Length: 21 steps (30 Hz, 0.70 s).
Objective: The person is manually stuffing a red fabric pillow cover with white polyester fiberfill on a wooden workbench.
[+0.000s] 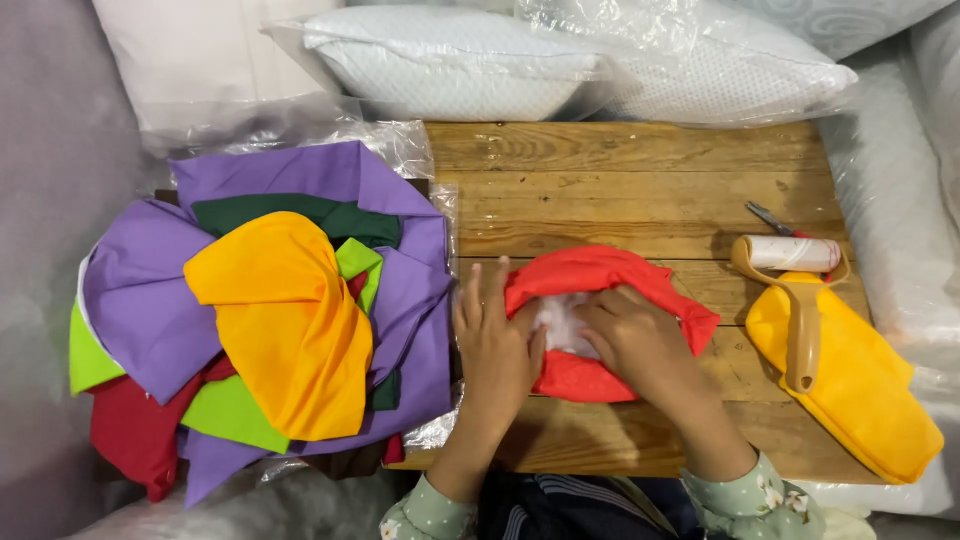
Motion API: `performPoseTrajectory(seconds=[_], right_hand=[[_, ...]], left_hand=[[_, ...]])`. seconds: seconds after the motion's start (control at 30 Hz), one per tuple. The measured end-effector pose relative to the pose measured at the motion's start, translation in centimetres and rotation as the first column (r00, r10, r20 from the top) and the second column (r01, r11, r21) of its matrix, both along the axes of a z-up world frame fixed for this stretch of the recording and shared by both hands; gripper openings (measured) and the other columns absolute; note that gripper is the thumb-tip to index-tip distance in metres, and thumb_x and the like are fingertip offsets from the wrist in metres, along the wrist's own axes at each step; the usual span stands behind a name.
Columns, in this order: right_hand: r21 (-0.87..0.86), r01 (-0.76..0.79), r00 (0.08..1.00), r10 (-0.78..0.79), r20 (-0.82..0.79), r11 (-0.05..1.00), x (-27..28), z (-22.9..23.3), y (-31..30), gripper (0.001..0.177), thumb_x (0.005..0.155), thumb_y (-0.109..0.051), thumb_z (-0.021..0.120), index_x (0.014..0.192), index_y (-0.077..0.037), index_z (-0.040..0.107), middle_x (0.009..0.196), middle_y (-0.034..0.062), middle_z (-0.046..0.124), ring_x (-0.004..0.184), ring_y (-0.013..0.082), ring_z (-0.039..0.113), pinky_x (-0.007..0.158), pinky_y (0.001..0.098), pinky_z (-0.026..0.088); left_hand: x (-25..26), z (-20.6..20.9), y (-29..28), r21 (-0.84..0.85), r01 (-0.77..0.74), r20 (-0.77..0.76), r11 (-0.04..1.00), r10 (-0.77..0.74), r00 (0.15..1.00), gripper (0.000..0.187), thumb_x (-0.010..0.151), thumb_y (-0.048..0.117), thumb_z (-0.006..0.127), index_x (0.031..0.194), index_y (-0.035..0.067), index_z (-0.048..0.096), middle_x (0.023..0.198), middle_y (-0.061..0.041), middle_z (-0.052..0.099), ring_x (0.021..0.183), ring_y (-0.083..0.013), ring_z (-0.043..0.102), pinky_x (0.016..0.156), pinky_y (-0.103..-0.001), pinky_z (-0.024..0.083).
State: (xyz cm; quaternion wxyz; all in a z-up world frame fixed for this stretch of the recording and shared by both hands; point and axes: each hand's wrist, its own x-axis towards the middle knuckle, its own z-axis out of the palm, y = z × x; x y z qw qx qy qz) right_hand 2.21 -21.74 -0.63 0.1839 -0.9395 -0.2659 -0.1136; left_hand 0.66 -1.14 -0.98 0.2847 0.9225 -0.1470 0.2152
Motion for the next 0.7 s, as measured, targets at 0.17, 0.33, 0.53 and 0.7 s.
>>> performPoseTrajectory(seconds=[0.17,0.33,0.53,0.7], right_hand=[[-0.124,0.022,0.969,-0.051,-0.240,0.992,0.3,-0.2,-0.7,0.028,0.088,-0.023,0.070,0.112,-0.011,0.076,0.100,0.0126,0.073,0.102,0.0335,0.071,0.089,0.0442,0.057],[0.075,0.036,0.997,-0.041,0.063,0.997,-0.8,3.8,1.1,0.017,0.092,-0.022,0.072,0.107,-0.018,0.078,0.101,0.0026,0.075,0.098,0.0247,0.073,0.083,0.0375,0.059],[-0.105,-0.090,0.996,0.090,-0.004,0.990,0.3,-1.8,1.8,0.015,0.092,-0.019,0.062,0.094,-0.017,0.077,0.094,0.0022,0.074,0.096,0.0250,0.071,0.079,0.0405,0.058],[-0.111,0.019,0.993,-0.032,-0.115,0.994,-2.3,4.4,0.6,0.024,0.093,-0.029,0.062,0.113,-0.027,0.074,0.114,-0.0041,0.076,0.099,0.0236,0.073,0.074,0.0406,0.056]], left_hand=[[0.6,-0.4,0.5,0.116,-0.163,-0.202,0.980,0.184,0.962,0.043,0.068,0.016,0.086,0.110,0.009,0.077,0.149,-0.022,0.045,0.145,-0.0529,0.028,0.112,-0.065,0.028],[-0.2,0.5,0.8,-0.037,-0.069,-0.117,0.997,0.065,0.991,0.031,0.073,0.014,0.084,0.102,0.007,0.076,0.149,-0.020,0.048,0.144,-0.0516,0.034,0.110,-0.064,0.032],[-1.2,0.3,1.3,-0.025,-0.052,-0.073,0.998,0.050,0.996,0.031,0.075,0.011,0.081,0.105,0.010,0.075,0.149,-0.018,0.048,0.144,-0.0510,0.035,0.109,-0.066,0.033],[-3.5,2.7,3.3,-0.107,0.080,-0.022,0.991,-0.083,0.996,0.050,0.075,-0.005,0.069,0.122,0.014,0.069,0.157,-0.018,0.042,0.147,-0.0507,0.036,0.117,-0.070,0.029]])
